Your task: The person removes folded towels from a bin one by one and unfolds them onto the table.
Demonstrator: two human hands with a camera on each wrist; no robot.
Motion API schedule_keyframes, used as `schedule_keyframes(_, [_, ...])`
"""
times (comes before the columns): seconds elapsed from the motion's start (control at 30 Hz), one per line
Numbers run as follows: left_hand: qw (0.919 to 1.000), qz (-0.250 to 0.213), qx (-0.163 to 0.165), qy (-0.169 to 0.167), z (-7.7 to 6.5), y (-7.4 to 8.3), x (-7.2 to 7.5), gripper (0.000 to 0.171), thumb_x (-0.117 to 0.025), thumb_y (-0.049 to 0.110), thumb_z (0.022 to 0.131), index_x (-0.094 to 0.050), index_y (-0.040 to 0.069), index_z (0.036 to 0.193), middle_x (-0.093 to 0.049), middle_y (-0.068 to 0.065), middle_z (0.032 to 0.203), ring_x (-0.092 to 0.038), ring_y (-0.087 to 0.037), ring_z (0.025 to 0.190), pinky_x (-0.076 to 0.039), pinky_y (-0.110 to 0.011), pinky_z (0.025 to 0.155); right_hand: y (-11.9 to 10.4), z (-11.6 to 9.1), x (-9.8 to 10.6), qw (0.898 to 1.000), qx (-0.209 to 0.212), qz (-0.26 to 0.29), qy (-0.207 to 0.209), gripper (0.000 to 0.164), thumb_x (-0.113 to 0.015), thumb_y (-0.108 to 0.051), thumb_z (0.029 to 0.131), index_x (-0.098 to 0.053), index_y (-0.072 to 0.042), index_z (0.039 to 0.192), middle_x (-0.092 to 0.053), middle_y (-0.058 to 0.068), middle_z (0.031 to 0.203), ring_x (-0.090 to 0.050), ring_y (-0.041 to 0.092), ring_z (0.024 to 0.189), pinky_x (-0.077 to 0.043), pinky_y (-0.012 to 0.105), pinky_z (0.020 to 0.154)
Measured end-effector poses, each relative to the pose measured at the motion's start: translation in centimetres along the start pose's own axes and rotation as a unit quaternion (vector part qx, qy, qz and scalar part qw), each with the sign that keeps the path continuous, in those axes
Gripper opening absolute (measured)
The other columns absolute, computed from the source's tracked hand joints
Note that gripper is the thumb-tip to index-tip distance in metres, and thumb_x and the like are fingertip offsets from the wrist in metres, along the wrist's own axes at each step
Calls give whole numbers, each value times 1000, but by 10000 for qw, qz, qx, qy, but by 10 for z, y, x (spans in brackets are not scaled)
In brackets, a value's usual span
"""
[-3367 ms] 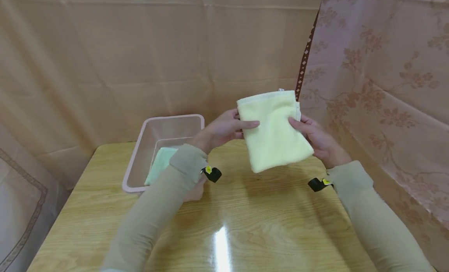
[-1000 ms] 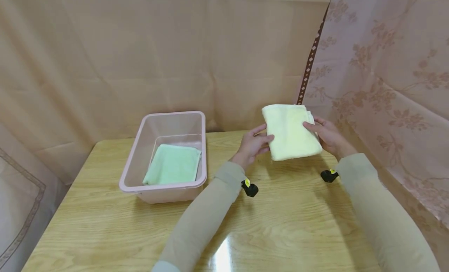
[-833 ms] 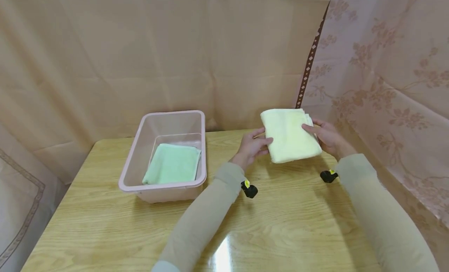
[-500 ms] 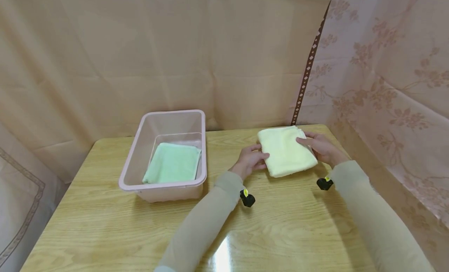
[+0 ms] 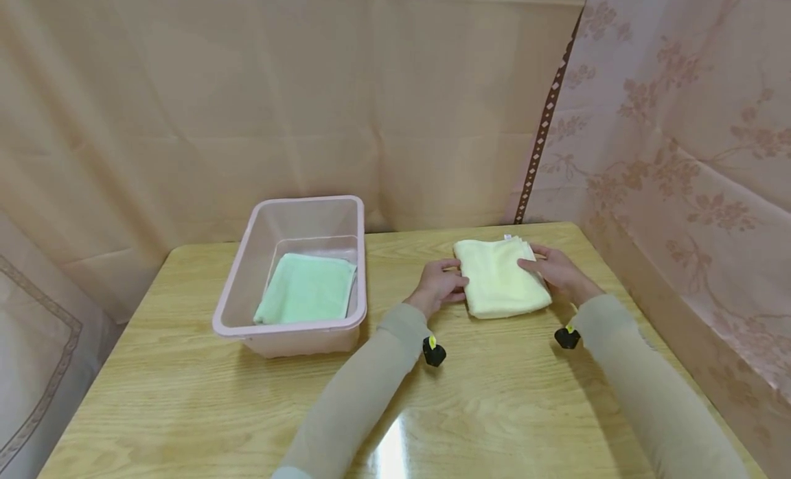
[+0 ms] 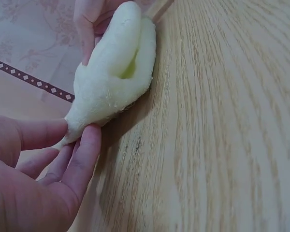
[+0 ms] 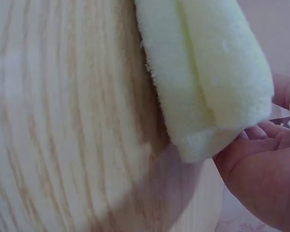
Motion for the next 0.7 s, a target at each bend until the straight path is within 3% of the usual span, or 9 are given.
schedule_keyframes(0.23, [9999,113,67,-96,4,-4,0,58,-72,-9,88,-56,4,142,-68,-12,117,-71,-22,88,-61,-38,75,-1,-2,-2,9994,23,-343,17,74,-56,-19,106,-11,0,161,-34,34,154,-63,9,93,-57,30,81])
schedule_keyframes(0.5, [9993,57,189,-315,0,-2,-1,69,-76,-12,84,-53,5,146,-67,-15,125,-72,-27,95,-61,-39,79,5,-2,4,9962,58,-868,77,77,-56,-25,106,-9,0,161,-31,32,156,-51,34,126,-55,29,86])
schedule_keyframes(0.7, [9993,-89,243,-262,2,-4,-1,70,-75,-16,81,-55,6,144,-68,-16,123,-73,-28,92,-61,-36,74,7,-6,9,9978,129,-623,-202,75,-55,-25,107,-10,3,160,-34,32,154,-61,22,114,-56,33,89])
Point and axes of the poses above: each hand's wrist, its own z-axis towards the middle knuckle, its own x-axis out of the back of the hand, y = z × x, the point moved 4 cm from there along z, towards the middle knuckle
